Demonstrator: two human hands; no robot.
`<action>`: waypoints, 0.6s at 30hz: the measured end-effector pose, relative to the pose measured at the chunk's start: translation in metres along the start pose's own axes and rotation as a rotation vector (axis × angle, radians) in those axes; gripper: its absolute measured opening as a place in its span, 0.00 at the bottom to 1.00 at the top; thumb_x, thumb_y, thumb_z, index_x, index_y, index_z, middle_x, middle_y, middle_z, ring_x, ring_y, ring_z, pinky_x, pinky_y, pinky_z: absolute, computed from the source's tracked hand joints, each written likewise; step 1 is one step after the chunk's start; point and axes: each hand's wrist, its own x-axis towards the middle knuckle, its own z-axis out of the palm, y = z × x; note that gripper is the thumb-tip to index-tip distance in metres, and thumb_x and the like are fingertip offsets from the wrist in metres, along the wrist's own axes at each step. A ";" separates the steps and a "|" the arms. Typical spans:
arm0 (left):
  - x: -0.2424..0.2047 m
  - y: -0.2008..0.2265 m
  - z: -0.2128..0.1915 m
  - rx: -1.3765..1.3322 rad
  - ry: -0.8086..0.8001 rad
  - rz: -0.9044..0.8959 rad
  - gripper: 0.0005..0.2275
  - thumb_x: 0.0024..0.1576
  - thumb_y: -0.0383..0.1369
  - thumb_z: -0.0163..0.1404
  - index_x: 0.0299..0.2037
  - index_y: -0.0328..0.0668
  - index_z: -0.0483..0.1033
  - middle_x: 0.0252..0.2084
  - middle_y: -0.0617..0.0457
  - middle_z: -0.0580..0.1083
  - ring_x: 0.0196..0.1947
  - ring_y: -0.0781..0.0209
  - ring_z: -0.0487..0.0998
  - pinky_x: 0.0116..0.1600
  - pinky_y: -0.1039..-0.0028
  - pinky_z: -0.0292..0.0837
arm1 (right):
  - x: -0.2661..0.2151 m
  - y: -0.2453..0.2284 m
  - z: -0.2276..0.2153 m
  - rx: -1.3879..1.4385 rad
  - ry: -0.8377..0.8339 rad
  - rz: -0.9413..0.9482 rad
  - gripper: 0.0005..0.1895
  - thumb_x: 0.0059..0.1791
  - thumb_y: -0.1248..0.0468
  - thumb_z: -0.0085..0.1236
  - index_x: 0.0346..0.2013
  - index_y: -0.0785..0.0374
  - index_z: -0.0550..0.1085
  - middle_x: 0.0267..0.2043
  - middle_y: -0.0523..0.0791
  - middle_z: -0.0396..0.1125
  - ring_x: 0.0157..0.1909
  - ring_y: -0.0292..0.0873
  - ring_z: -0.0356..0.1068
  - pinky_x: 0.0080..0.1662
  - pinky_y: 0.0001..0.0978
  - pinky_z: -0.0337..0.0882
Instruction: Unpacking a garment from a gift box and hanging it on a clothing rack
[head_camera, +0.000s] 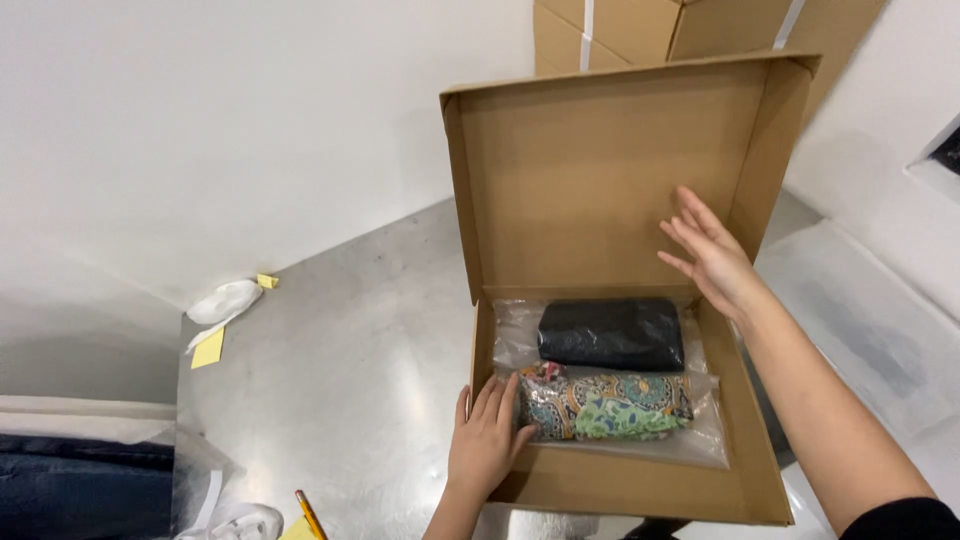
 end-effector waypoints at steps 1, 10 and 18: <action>-0.001 0.000 -0.002 -0.008 -0.012 0.000 0.35 0.65 0.54 0.51 0.76 0.40 0.58 0.67 0.43 0.71 0.72 0.47 0.65 0.73 0.44 0.51 | -0.016 0.005 0.001 -0.002 0.006 0.014 0.37 0.56 0.58 0.45 0.81 0.45 0.49 0.87 0.38 0.36 0.81 0.47 0.51 0.69 0.47 0.64; 0.007 0.010 -0.008 0.346 -0.432 -0.017 0.49 0.53 0.62 0.56 0.80 0.47 0.49 0.62 0.43 0.73 0.67 0.47 0.66 0.75 0.26 0.31 | -0.130 0.152 -0.046 -0.802 -0.111 0.353 0.61 0.43 0.48 0.69 0.81 0.45 0.41 0.86 0.45 0.32 0.85 0.47 0.36 0.79 0.48 0.41; 0.004 0.011 0.005 0.461 -0.430 -0.023 0.39 0.57 0.28 0.52 0.80 0.49 0.49 0.37 0.53 0.75 0.41 0.50 0.76 0.76 0.29 0.36 | -0.190 0.191 -0.047 -1.276 -0.138 0.404 0.66 0.49 0.67 0.63 0.83 0.29 0.25 0.65 0.58 0.54 0.71 0.64 0.54 0.64 0.52 0.66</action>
